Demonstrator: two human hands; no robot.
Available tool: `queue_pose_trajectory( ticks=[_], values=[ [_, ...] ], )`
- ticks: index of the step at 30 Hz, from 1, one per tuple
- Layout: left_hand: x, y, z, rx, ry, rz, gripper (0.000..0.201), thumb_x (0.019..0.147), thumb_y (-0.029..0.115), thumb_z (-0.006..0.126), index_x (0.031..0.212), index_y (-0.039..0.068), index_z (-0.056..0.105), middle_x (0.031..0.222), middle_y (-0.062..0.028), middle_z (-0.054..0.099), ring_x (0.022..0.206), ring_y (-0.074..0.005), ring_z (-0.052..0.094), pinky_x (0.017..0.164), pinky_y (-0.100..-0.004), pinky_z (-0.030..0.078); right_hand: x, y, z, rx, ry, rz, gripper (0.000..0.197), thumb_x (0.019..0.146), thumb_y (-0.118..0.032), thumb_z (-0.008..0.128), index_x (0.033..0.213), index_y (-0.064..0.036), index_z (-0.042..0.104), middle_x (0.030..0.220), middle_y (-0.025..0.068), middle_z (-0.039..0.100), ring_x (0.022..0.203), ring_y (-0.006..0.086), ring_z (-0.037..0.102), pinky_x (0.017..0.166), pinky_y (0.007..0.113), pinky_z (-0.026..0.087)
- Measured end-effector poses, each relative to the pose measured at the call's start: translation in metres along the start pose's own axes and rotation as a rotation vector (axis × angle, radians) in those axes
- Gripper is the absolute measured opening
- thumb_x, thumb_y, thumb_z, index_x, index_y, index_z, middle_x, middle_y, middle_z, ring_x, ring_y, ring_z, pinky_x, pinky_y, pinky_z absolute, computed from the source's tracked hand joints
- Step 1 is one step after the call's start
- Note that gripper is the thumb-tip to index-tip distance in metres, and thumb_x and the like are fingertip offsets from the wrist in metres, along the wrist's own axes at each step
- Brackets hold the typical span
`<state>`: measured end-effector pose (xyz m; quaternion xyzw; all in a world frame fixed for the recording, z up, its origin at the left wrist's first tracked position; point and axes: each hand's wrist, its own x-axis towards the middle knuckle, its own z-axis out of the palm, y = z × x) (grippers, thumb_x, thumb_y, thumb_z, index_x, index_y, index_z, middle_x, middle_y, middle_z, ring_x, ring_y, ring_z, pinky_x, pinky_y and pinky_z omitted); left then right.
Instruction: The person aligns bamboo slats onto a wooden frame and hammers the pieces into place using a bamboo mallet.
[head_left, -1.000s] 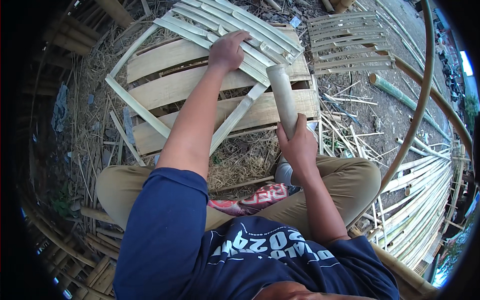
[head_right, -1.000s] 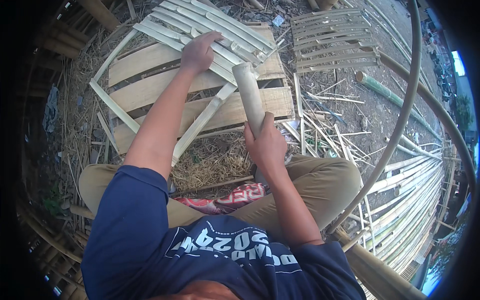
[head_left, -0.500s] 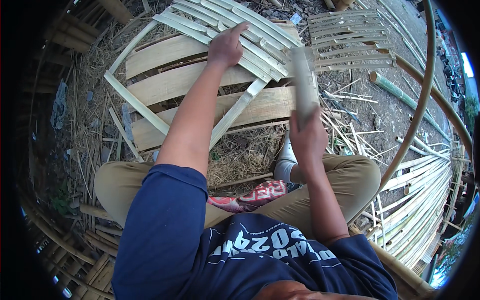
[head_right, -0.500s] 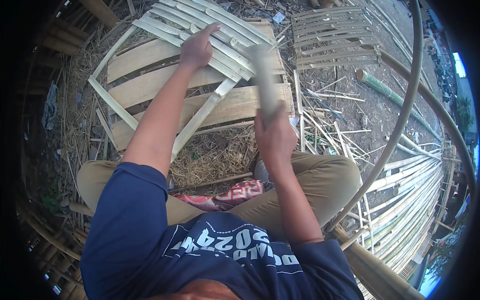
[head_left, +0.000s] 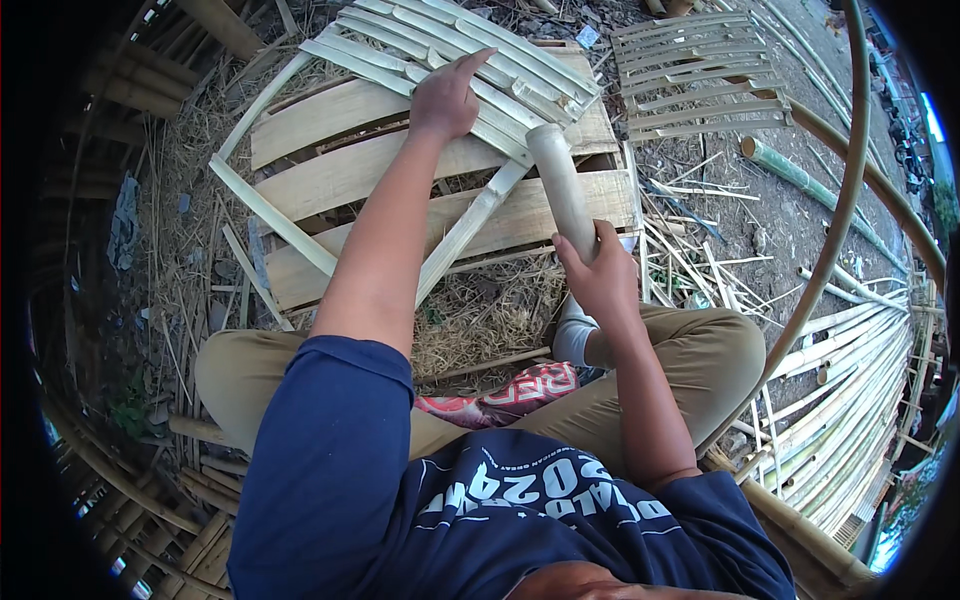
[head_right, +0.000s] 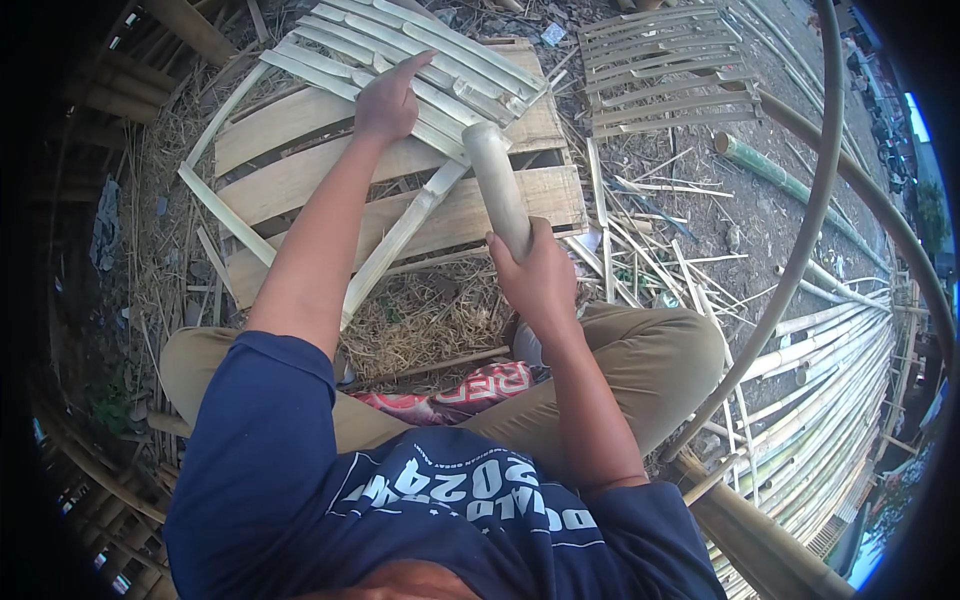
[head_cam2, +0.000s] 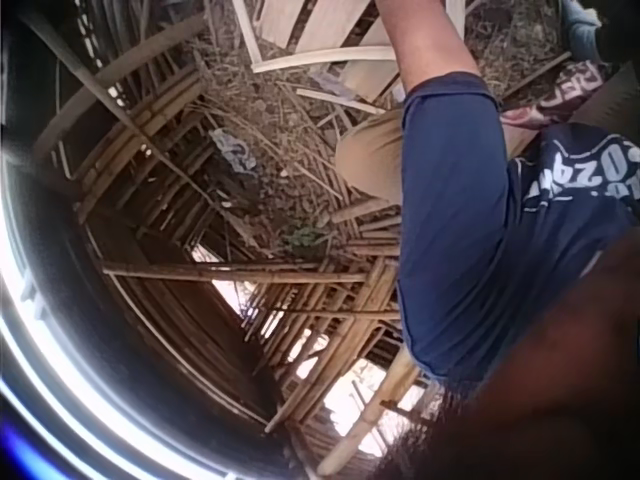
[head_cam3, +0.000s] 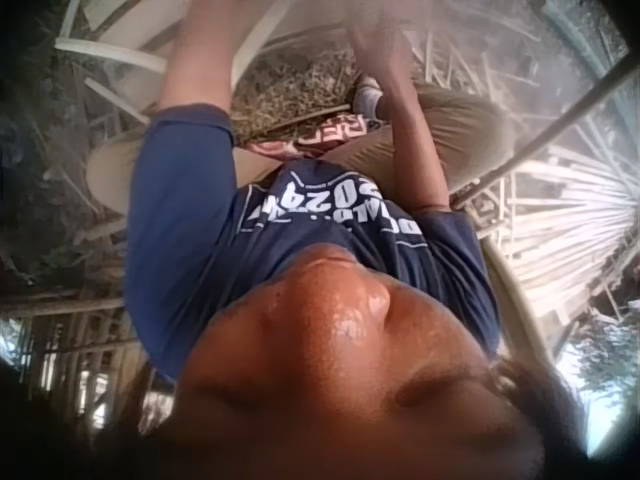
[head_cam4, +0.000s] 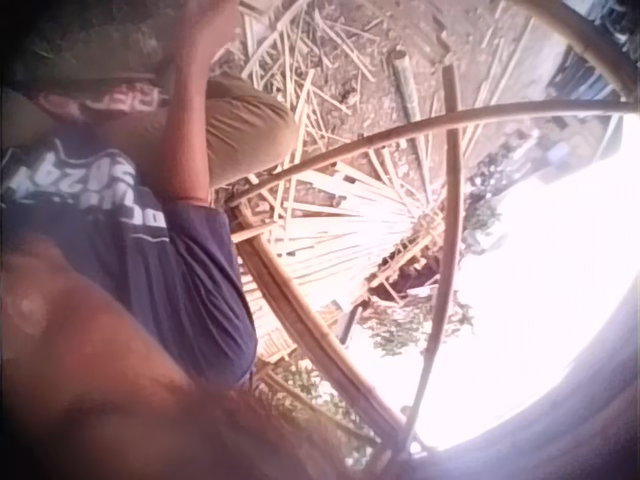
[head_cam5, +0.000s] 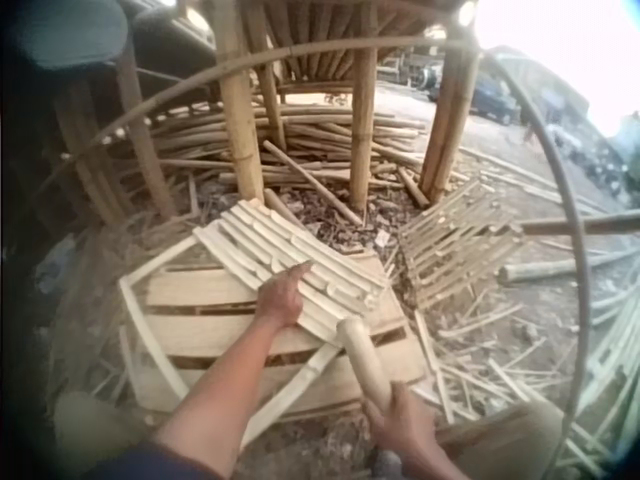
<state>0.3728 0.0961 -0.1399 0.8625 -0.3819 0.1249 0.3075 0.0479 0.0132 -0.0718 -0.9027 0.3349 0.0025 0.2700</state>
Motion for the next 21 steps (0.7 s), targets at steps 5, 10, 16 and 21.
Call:
queue_pose_trajectory(
  ticks=[5,10,16,21],
  values=[
    [0.003,0.009,-0.003,-0.045,0.014,0.024,0.059,0.093,0.007,0.047,0.145,0.03,0.062,0.132,-0.0101,0.073,0.113,-0.0362,0.07,0.1,-0.0488,0.055,-0.01,-0.015,0.0,0.065,0.464,-0.132,0.052,0.1,-0.036,0.07,0.129,0.0045,0.054,0.082,0.0267,0.072,0.072,0.0482,0.071,0.067,0.055,0.056],
    [-0.002,0.004,-0.006,-0.062,0.011,-0.003,0.06,0.092,0.005,0.045,0.146,0.026,0.061,0.129,-0.012,0.074,0.116,-0.0372,0.069,0.101,-0.0489,0.054,-0.006,-0.011,-0.009,0.043,0.084,-0.013,0.059,0.099,-0.043,0.069,0.132,0.004,0.053,0.083,0.0313,0.072,0.078,0.0508,0.072,0.072,0.058,0.056],
    [0.004,0.001,-0.005,-0.104,-0.021,0.03,0.059,0.095,0.006,0.044,0.15,0.025,0.055,0.136,-0.0109,0.07,0.12,-0.0373,0.067,0.104,-0.0489,0.052,0.014,-0.009,-0.01,0.436,0.108,0.172,0.067,0.097,-0.047,0.072,0.13,0.0096,0.061,0.09,0.0291,0.075,0.087,0.0418,0.076,0.081,0.05,0.058],
    [0.002,-0.018,-0.023,-0.263,-0.15,0.033,0.072,0.098,0.004,0.05,0.166,0.019,0.032,0.165,-0.0243,0.04,0.152,-0.0434,0.039,0.126,-0.0487,0.033,0.028,-0.013,-0.005,0.861,-0.019,0.249,0.064,0.099,-0.05,0.07,0.117,0.0113,0.071,0.092,0.0224,0.077,0.085,0.0339,0.076,0.08,0.043,0.057]
  ],
)
